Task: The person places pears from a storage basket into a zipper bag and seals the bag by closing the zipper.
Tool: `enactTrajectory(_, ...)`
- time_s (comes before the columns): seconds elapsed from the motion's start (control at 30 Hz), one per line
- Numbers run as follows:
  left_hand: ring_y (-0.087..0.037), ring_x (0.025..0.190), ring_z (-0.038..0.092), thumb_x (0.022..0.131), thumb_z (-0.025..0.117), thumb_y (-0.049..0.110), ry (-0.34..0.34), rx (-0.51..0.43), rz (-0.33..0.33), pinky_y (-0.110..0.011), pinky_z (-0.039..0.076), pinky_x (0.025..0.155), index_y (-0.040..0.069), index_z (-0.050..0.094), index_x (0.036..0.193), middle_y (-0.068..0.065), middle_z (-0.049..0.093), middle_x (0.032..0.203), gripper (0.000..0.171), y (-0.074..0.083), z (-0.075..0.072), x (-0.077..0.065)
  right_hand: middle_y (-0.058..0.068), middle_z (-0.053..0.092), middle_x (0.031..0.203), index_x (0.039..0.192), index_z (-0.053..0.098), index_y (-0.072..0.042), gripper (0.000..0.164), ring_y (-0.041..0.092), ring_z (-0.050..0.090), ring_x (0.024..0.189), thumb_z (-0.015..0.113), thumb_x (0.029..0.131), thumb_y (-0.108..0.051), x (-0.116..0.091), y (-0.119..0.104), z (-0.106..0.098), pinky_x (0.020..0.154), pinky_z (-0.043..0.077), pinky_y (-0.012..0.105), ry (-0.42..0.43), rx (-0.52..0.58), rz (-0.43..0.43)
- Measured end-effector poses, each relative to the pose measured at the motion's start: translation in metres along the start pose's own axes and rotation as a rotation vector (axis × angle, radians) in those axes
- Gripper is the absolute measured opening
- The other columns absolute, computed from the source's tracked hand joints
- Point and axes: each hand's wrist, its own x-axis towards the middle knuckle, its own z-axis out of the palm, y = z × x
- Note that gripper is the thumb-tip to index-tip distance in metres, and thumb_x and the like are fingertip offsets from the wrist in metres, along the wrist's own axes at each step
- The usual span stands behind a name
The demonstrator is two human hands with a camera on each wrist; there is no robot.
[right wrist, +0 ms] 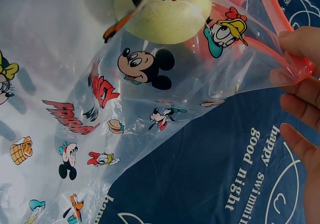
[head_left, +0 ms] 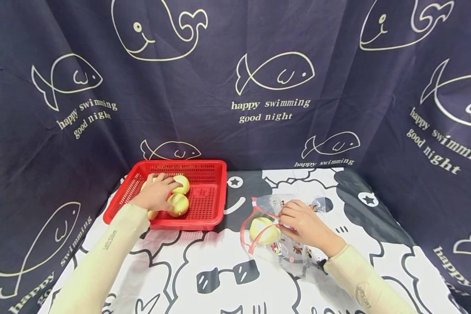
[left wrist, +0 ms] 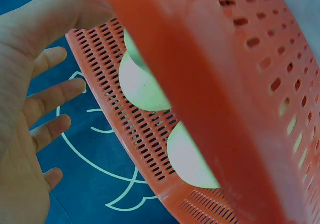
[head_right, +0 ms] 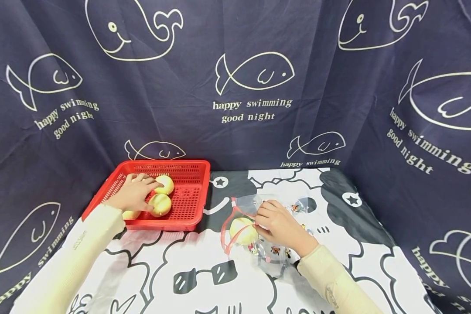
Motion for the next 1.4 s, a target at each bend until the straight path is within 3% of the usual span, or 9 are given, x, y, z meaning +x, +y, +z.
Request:
enactTrajectory(0.27, -0.037, 0.111, 0.048, 0.056, 0.091, 0.028, -0.025, 0.103, 0.104, -0.064, 0.029, 0.096, 0.014, 0.069, 0.116, -0.011, 0.064, 0.114, 0.067, -0.008, 0.007, 0.003, -0.001, 0.058, 0.082, 0.076, 0.059, -0.013, 0.012, 0.021, 0.055, 0.082, 0.070, 0.078, -0.008, 0.000, -0.001, -0.001, 0.085, 0.043, 0.039, 0.000, -0.006, -0.007)
enactTrajectory(0.47, -0.039, 0.112, 0.049, 0.052, 0.091, 0.025, -0.060, 0.132, 0.117, -0.066, 0.031, 0.098, 0.017, 0.069, 0.115, -0.010, 0.063, 0.112, 0.067, -0.013, 0.012, 0.007, -0.001, 0.058, 0.082, 0.076, 0.059, -0.013, 0.013, 0.021, 0.055, 0.082, 0.071, 0.076, -0.007, 0.001, 0.000, -0.002, 0.084, 0.043, 0.039, 0.008, -0.005, -0.011)
enactTrajectory(0.67, -0.038, 0.112, 0.048, 0.053, 0.089, 0.020, -0.144, 0.196, 0.140, -0.065, 0.033, 0.097, 0.019, 0.068, 0.115, -0.009, 0.061, 0.110, 0.066, -0.014, 0.009, 0.009, -0.001, 0.059, 0.082, 0.076, 0.059, -0.013, 0.013, 0.021, 0.055, 0.082, 0.071, 0.076, -0.008, 0.000, -0.001, -0.002, 0.085, 0.043, 0.039, 0.007, -0.002, -0.008)
enactTrajectory(1.0, -0.037, 0.115, 0.046, 0.056, 0.089, 0.014, -0.210, 0.194, 0.182, -0.065, 0.030, 0.102, 0.025, 0.065, 0.126, -0.008, 0.060, 0.114, 0.075, -0.025, 0.019, 0.015, -0.002, 0.058, 0.081, 0.075, 0.060, -0.013, 0.014, 0.021, 0.055, 0.080, 0.073, 0.074, -0.007, 0.001, 0.000, -0.001, 0.084, 0.044, 0.039, 0.001, -0.009, -0.003)
enactTrajectory(1.23, -0.034, 0.107, 0.050, 0.056, 0.087, 0.021, -0.174, 0.217, 0.218, -0.064, 0.035, 0.095, 0.021, 0.066, 0.116, -0.004, 0.065, 0.109, 0.064, -0.025, 0.020, 0.020, -0.002, 0.059, 0.081, 0.074, 0.059, -0.014, 0.013, 0.020, 0.055, 0.080, 0.069, 0.080, -0.009, 0.001, 0.000, -0.001, 0.085, 0.043, 0.039, -0.001, 0.000, -0.006)
enactTrajectory(1.4, -0.033, 0.109, 0.051, 0.062, 0.087, 0.029, -0.226, 0.193, 0.187, -0.064, 0.034, 0.097, 0.019, 0.064, 0.117, -0.005, 0.070, 0.108, 0.061, -0.019, 0.022, 0.020, -0.002, 0.059, 0.081, 0.074, 0.060, -0.014, 0.013, 0.021, 0.056, 0.080, 0.071, 0.077, -0.008, 0.002, -0.002, 0.000, 0.084, 0.044, 0.039, -0.003, -0.006, -0.006)
